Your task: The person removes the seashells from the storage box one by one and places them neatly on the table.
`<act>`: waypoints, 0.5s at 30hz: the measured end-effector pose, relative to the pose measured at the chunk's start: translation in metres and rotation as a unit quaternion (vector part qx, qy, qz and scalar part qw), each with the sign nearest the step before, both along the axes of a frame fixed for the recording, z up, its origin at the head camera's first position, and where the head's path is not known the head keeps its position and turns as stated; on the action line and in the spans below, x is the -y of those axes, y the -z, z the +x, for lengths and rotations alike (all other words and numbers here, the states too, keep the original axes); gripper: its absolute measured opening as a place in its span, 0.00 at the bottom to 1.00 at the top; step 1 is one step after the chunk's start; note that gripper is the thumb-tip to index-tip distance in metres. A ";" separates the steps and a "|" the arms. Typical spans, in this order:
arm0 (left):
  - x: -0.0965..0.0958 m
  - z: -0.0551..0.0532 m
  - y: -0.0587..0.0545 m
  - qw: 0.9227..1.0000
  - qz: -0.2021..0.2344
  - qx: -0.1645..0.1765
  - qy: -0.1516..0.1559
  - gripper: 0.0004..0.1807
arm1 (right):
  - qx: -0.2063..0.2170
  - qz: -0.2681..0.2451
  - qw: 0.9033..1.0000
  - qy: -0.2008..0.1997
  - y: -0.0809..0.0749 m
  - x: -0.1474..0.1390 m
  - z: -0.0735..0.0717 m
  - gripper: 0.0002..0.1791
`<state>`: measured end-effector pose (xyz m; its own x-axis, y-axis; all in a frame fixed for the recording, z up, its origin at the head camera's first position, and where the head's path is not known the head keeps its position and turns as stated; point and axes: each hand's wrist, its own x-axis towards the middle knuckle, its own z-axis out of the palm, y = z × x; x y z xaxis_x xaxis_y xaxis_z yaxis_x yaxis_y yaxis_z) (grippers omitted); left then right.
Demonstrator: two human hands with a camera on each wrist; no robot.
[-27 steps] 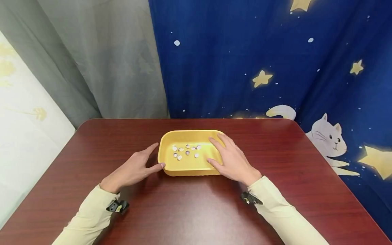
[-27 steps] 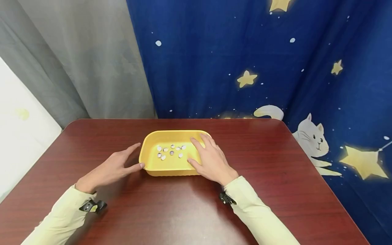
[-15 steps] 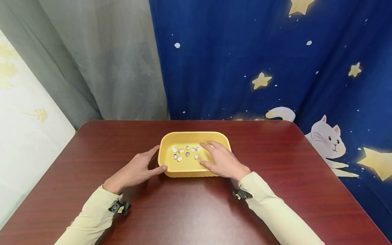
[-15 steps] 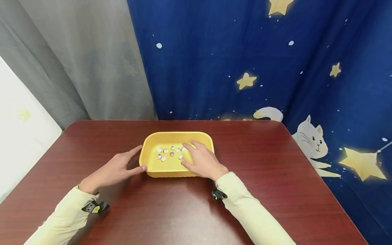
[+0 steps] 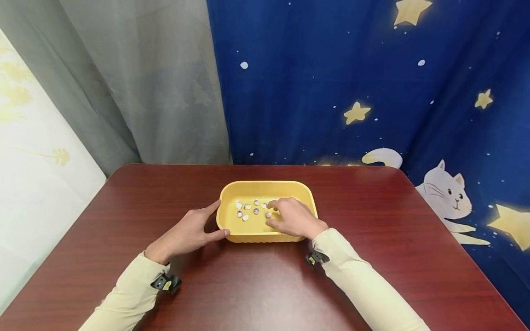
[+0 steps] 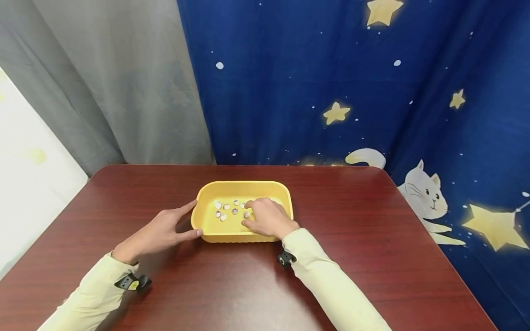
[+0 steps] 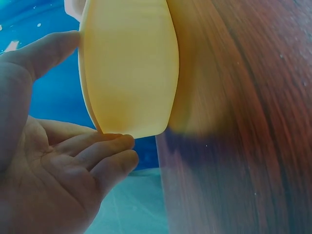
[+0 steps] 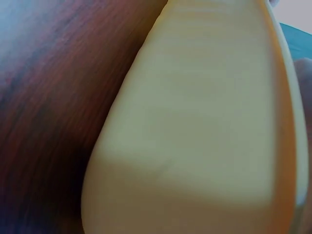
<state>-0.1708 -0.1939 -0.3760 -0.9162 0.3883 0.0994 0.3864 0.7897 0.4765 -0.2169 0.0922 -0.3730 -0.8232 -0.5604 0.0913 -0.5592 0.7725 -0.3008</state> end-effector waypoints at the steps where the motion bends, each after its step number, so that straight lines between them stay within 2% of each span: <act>1: -0.001 0.000 0.000 1.000 -0.001 0.001 -0.001 0.48 | 0.001 0.001 1.000 0.003 0.000 0.001 -0.001 0.23; 7: -0.002 -0.001 -0.001 1.000 0.002 0.000 -0.005 0.47 | 0.008 -0.001 1.000 0.024 0.003 0.005 -0.007 0.20; 15: -0.003 -0.001 -0.005 1.000 -0.008 0.017 -0.014 0.48 | 0.013 -0.001 0.999 0.040 0.010 0.010 -0.015 0.14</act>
